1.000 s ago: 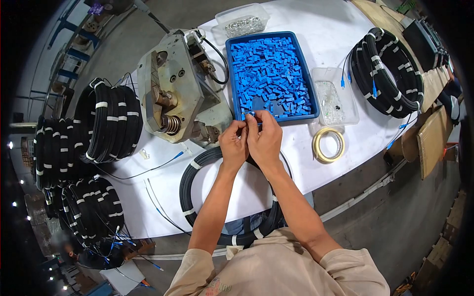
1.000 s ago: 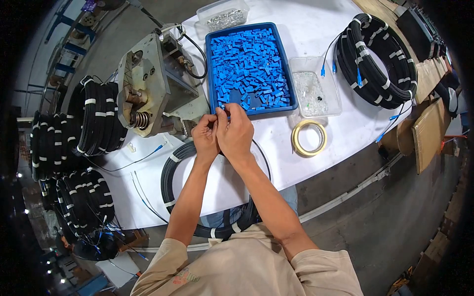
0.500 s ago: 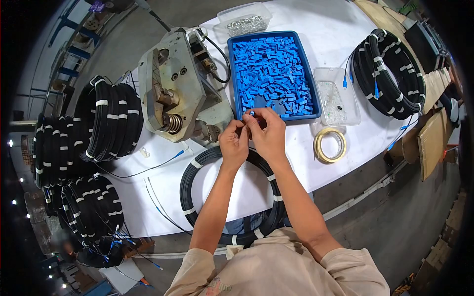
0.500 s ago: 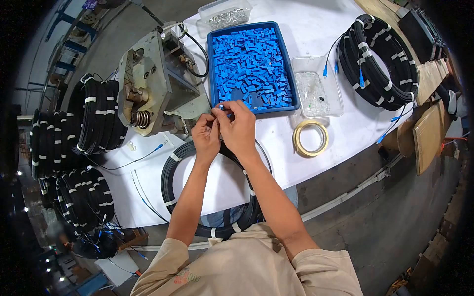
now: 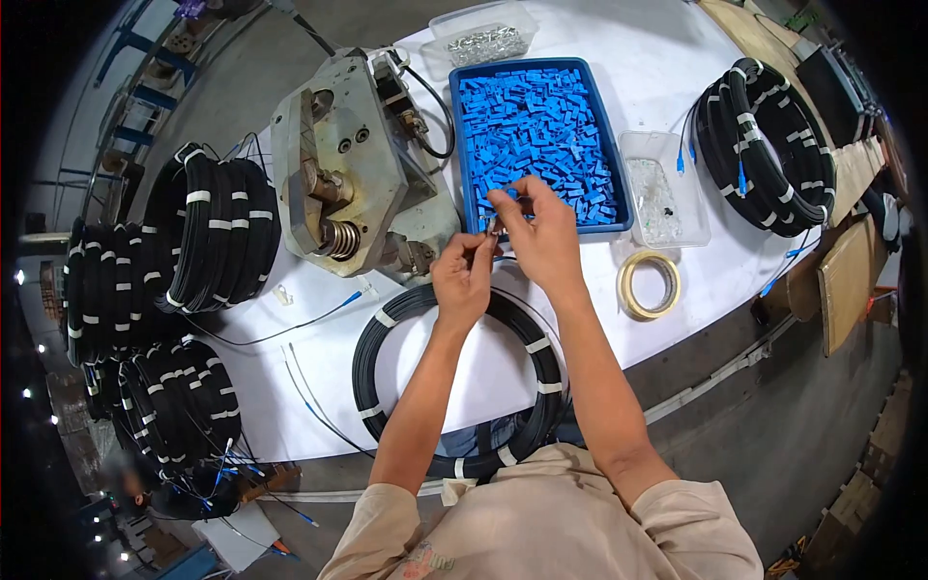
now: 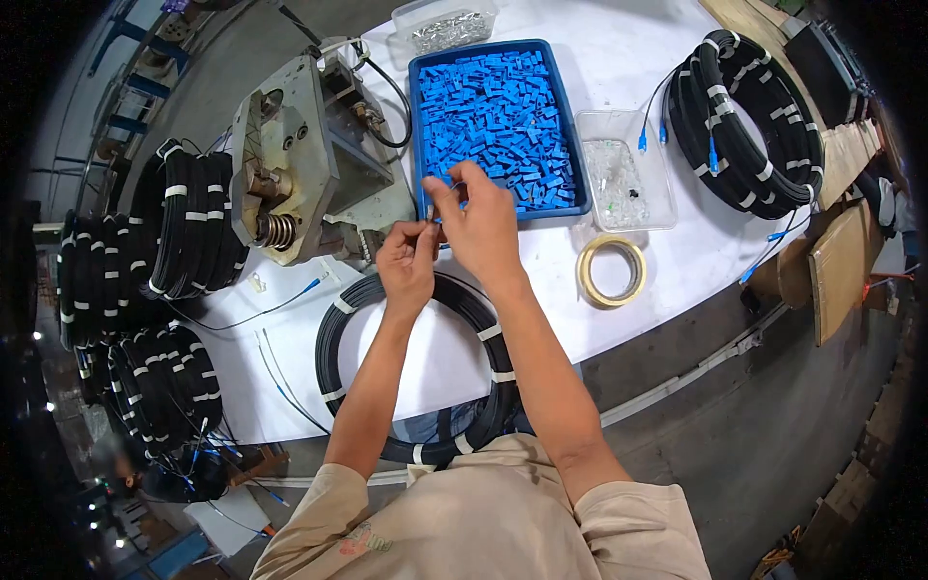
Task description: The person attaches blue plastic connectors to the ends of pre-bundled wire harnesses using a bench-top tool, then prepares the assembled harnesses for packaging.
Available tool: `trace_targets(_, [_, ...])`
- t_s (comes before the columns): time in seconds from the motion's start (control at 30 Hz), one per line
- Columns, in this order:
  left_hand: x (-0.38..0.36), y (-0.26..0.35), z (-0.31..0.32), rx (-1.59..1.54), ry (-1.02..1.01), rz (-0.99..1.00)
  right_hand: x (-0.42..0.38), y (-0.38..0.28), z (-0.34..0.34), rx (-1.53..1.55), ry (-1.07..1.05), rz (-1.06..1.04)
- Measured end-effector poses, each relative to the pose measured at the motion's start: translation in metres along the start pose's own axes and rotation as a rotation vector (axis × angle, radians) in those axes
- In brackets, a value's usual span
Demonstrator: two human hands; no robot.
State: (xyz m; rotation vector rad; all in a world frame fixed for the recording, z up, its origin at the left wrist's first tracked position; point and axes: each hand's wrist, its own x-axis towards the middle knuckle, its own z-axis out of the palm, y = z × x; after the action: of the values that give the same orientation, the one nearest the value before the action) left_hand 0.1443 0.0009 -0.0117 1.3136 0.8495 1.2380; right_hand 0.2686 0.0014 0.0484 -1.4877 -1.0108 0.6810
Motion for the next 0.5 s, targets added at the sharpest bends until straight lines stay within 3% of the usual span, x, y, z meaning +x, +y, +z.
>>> trace_targets(0.07, [-0.002,0.001,0.0,-0.002,-0.003,-0.05,0.004,0.001,-0.005,0.02,-0.01,-0.008])
trace_targets(0.17, [-0.001,0.001,0.0,-0.012,0.023,-0.02,0.003,-0.004,-0.018,0.298,-0.227,0.307])
trace_targets(0.2, [-0.001,0.002,-0.001,-0.02,0.029,-0.025,-0.001,-0.004,-0.016,0.303,-0.228,0.309])
trace_targets(0.4, [0.001,0.001,-0.003,-0.003,0.008,-0.033,-0.003,0.007,-0.015,0.263,-0.276,-0.051])
trace_targets(0.5, [0.003,0.002,-0.001,-0.101,0.004,-0.008,-0.007,0.001,-0.016,0.274,-0.264,-0.069])
